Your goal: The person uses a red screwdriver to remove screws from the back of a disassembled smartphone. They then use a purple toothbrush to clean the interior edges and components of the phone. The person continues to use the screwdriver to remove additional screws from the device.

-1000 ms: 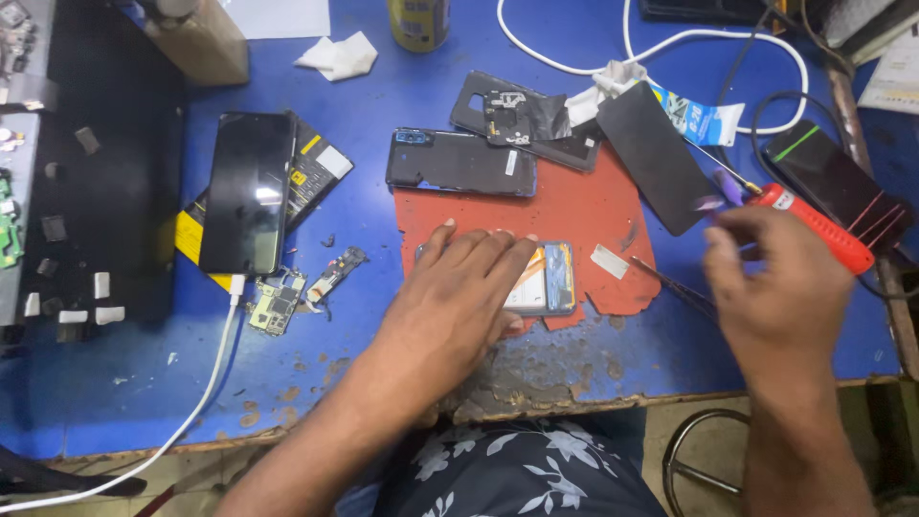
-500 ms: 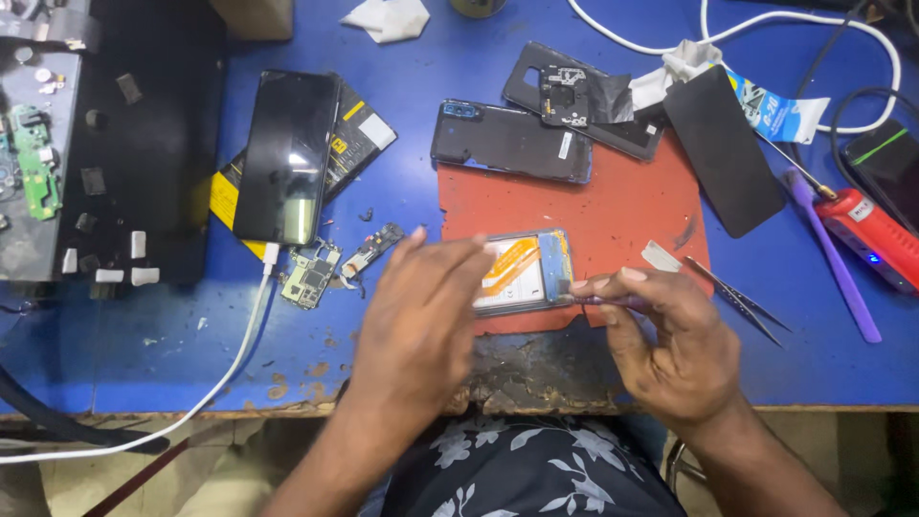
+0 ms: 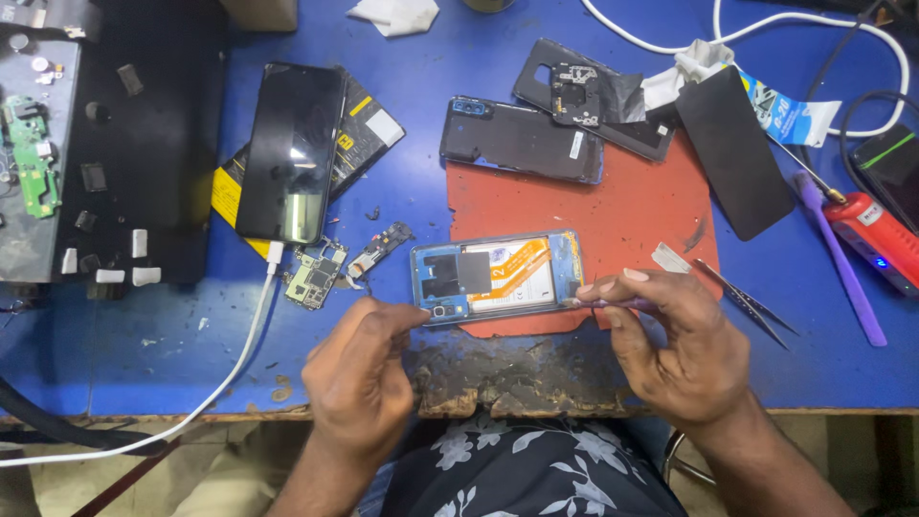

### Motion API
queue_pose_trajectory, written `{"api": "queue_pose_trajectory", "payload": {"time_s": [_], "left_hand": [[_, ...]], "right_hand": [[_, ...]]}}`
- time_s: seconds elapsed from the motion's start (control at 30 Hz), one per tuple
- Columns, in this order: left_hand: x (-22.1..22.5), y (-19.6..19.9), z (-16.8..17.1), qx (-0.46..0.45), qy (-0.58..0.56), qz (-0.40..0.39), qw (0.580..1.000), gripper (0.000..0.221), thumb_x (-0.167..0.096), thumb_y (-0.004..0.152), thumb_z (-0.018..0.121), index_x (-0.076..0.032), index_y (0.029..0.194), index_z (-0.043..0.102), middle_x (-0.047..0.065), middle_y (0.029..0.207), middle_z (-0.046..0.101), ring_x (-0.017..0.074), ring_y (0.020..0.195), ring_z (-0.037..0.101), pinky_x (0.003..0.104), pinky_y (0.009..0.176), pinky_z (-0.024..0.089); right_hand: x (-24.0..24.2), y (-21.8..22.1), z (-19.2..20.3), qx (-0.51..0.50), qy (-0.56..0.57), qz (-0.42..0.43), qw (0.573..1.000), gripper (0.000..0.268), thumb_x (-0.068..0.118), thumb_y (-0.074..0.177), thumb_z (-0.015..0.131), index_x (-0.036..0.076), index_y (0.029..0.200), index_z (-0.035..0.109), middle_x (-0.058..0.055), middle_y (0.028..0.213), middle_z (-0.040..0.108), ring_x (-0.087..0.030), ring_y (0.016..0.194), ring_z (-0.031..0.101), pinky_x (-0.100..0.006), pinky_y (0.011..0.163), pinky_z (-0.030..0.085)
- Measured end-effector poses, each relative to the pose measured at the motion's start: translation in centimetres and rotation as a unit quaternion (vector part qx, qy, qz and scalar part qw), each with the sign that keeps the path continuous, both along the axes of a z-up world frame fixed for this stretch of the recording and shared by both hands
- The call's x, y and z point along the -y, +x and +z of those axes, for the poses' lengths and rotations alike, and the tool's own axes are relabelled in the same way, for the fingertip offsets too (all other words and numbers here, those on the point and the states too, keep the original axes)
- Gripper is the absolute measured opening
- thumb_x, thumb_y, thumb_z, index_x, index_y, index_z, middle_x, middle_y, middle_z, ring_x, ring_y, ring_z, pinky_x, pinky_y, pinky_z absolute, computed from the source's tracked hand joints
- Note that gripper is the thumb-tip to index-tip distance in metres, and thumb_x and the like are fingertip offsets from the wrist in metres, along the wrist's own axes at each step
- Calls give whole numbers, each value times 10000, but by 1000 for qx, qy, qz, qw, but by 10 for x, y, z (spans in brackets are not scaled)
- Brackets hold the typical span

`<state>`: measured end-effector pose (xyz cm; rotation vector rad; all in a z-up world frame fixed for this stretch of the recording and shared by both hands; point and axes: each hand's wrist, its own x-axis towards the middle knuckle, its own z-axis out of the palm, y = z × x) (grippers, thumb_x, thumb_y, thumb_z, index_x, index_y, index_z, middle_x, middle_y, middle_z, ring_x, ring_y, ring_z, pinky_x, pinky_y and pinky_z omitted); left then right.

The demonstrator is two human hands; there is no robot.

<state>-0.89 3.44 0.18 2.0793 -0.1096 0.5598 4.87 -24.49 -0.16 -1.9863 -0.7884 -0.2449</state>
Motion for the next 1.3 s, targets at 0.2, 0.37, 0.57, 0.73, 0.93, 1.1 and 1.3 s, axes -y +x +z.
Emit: {"api": "queue_pose_trajectory", "payload": {"time_s": [0.2, 0.37, 0.57, 0.73, 0.93, 1.1, 1.3], "left_hand": [[-3, 2, 0, 31, 5, -23, 999, 29, -4, 937, 677, -17, 912, 670, 88, 751, 665, 194, 598, 636, 318, 580, 488], [1, 5, 9, 29, 45, 40, 998, 74, -83, 964, 722, -28, 921, 697, 81, 740, 666, 206, 584, 604, 334, 560, 449], [3, 10, 18, 12, 30, 38, 999, 42, -2, 924, 730, -17, 959, 711, 71, 697, 628, 172, 528, 554, 322, 517, 412], [3, 17, 23, 31, 34, 0, 999, 114, 25, 932, 725, -11, 1036, 695, 68, 724, 596, 176, 578, 559, 328, 547, 418], [5, 20, 26, 31, 49, -25, 998, 151, 29, 923, 740, -17, 1060, 697, 74, 748, 575, 203, 612, 547, 353, 574, 426], [11, 22, 24, 34, 55, -42, 997, 182, 31, 903, 743, -12, 1071, 689, 97, 822, 599, 259, 732, 597, 386, 664, 468], [10, 21, 20, 31, 54, -45, 997, 182, 39, 897, 736, -12, 1064, 683, 99, 900, 664, 267, 790, 633, 380, 699, 494]], "right_hand": [[1, -2, 0, -5, 4, -7, 1000, 498, -107, 988, 611, 14, 1411, 379, -143, 1110, 653, -257, 1086, 747, -317, 867, 689], [-4, 0, 6, 17, -7, -20, 1000, 467, -95, 978, 633, -15, 1380, 409, -161, 1106, 671, -263, 1066, 754, -336, 865, 641], [-11, 1, 13, 74, -54, -61, 994, 431, -66, 964, 707, -22, 1318, 466, -159, 1034, 712, -220, 1003, 756, -319, 831, 660], [-12, 0, 10, 48, -30, -67, 996, 414, -79, 971, 698, -29, 1316, 474, -157, 1029, 688, -219, 962, 752, -310, 799, 648], [-7, 0, 6, -1, 29, -38, 999, 431, -86, 1028, 639, -22, 1392, 417, -166, 1098, 657, -242, 988, 756, -289, 817, 684], [-4, 2, 4, 30, 7, -39, 999, 445, -83, 1000, 651, -25, 1378, 425, -184, 1069, 658, -261, 1025, 762, -285, 799, 681], [-6, 2, 4, 24, 9, -31, 999, 436, -78, 1015, 645, -20, 1386, 423, -183, 1083, 657, -260, 1035, 762, -295, 805, 637]]}}
